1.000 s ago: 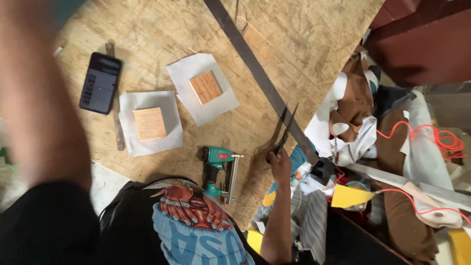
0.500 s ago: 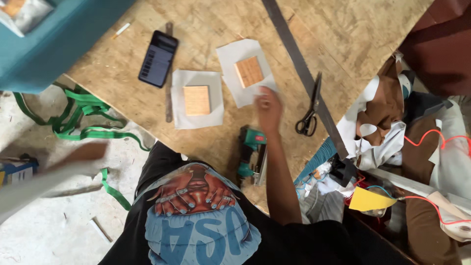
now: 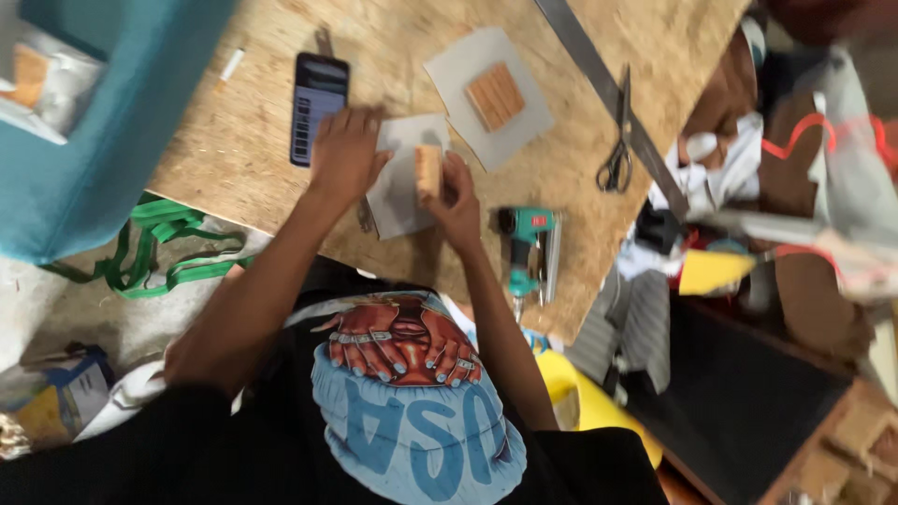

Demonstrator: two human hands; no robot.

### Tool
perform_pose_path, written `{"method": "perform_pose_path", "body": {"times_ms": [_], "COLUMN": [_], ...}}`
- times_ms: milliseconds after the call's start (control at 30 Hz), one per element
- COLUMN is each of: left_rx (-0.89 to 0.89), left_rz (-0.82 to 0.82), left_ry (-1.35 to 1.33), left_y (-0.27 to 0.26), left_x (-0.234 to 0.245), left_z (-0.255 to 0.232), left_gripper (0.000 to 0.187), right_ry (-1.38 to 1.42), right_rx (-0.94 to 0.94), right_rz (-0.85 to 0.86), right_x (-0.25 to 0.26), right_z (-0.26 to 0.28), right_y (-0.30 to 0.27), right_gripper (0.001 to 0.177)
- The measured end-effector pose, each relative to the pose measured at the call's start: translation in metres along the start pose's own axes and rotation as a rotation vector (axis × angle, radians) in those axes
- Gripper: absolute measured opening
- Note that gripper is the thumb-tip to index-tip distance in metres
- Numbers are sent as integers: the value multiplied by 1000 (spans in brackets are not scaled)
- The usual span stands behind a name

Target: The person wraps and staples brown fabric around small wooden blocks, then uses shears to cut white material and wraps it around another wooden block before stapling it.

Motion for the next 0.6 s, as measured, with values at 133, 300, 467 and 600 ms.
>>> {"method": "perform_pose_path", "body": {"times_ms": [133, 300, 467, 600], "left_rx": [-22, -164, -669, -934], "left_rz": [408, 440, 340, 184], "left_ry": [108, -440, -590, -309], "left_y": [40, 42, 5, -5], "left_x": [-40, -21, 20, 20], "left_z": [1, -46, -104, -80], "left_gripper": [46, 31, 16, 11], "right_ry": [385, 693, 832, 559], "right_rx": [-113, 59, 244, 212], "right_rz": [-200, -469, -559, -558], "right_x": [36, 43, 61, 83], "right_z": [-38, -31, -6, 15], "right_y": [-40, -133, -204, -218], "right_gripper": [72, 74, 79, 83]}}
Point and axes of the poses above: each hand's wrist, its own y-axis towards the middle knuckle, its own x-axis out of the back of the hand, z = x × y, the point moved 4 cm from there along y, towards the middle knuckle, and after that the axes turned 2 degrees about z, right-handed, at the moved point
